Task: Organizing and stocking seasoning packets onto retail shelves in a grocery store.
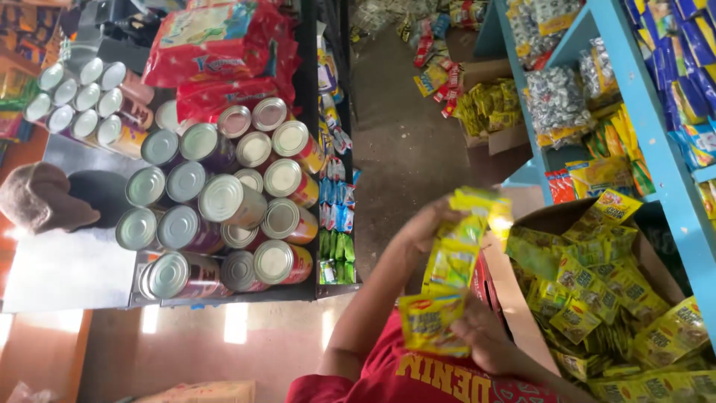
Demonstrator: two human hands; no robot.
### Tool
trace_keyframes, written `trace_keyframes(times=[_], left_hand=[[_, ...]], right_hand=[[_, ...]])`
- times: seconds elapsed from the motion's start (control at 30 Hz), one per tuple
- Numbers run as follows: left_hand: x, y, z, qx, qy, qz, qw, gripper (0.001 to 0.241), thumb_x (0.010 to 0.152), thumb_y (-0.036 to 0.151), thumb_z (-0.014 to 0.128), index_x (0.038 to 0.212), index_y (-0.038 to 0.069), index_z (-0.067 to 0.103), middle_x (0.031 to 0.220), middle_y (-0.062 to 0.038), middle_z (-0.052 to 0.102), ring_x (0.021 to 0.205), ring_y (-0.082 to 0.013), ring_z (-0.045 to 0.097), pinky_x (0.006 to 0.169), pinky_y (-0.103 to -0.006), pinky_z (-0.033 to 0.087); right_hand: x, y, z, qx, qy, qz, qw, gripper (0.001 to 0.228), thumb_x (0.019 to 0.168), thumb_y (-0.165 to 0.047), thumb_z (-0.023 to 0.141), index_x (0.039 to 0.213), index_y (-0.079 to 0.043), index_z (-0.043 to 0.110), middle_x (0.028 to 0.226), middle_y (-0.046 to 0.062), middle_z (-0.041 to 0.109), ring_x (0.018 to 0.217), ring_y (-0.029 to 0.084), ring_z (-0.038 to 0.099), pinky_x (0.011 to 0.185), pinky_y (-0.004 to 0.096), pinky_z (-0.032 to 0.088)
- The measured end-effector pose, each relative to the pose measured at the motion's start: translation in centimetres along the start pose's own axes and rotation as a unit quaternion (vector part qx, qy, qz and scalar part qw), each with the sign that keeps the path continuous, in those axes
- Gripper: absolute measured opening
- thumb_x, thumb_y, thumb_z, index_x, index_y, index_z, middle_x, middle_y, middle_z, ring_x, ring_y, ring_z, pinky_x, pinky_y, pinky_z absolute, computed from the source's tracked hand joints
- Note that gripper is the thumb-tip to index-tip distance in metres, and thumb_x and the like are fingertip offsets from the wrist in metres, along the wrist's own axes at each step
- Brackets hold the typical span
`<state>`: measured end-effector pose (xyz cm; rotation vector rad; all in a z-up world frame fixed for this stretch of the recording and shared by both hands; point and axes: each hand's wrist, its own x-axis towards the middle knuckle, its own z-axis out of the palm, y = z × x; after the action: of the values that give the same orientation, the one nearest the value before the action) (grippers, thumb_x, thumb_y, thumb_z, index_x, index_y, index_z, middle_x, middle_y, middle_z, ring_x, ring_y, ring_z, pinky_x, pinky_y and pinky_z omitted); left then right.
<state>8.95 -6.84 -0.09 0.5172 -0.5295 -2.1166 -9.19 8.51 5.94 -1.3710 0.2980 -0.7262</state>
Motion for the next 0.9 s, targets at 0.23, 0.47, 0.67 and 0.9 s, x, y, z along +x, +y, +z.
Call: trace_keyframes(times=[0.23,0.47,0.67,0.9], left_hand=[[-4.3,5.8,7.6,0.108,0.043,0.167,0.979,0.031,0.096,-0.002,0.063,0.126,-0.002,0.056,0.109,-0.011,0.07,0.085,-0.0136,0.068,0.075,-0.0256,0.055],[-2.0,2.1,6.0,0.124,0.114,0.221,0.961,0.05,0.108,0.022,0.058,0.152,0.002,0.043,0.122,-0.016,0.066,0.108,-0.0303,0.071,0.086,-0.051,0.06],[-2.2,2.1,9.0,0.107,0.05,0.164,0.979,0.062,0.107,0.05,0.053,0.154,0.011,0.04,0.112,-0.013,0.063,0.099,-0.0297,0.073,0.081,-0.0477,0.063],[-0.5,0.3,9.5,0.148,0.01,0.128,0.981,0.062,0.106,0.043,0.057,0.156,0.011,0.039,0.119,-0.015,0.062,0.106,-0.0328,0.071,0.08,-0.0476,0.062]], right_hand=[[2.4,-5.3,-6.8,0.028,0.366,-0.077,0.927,0.045,0.1,-0.027,0.063,0.138,-0.008,0.049,0.118,0.002,0.06,0.093,0.008,0.056,0.082,0.023,0.047],[6.3,-4.2,-9.8,-0.159,0.451,-0.1,0.872,0.023,0.108,-0.027,0.063,0.114,-0.005,0.057,0.078,0.008,0.058,0.068,0.013,0.065,0.062,0.027,0.057],[7.6,-4.7,-8.8,-0.251,0.466,-0.132,0.838,0.017,0.11,-0.015,0.065,0.105,-0.001,0.059,0.082,0.007,0.056,0.078,0.01,0.054,0.072,0.028,0.045],[7.3,-4.7,-12.1,-0.265,0.48,-0.155,0.821,0.018,0.113,-0.016,0.064,0.104,-0.001,0.058,0.093,0.007,0.051,0.088,0.011,0.05,0.081,0.031,0.042]])
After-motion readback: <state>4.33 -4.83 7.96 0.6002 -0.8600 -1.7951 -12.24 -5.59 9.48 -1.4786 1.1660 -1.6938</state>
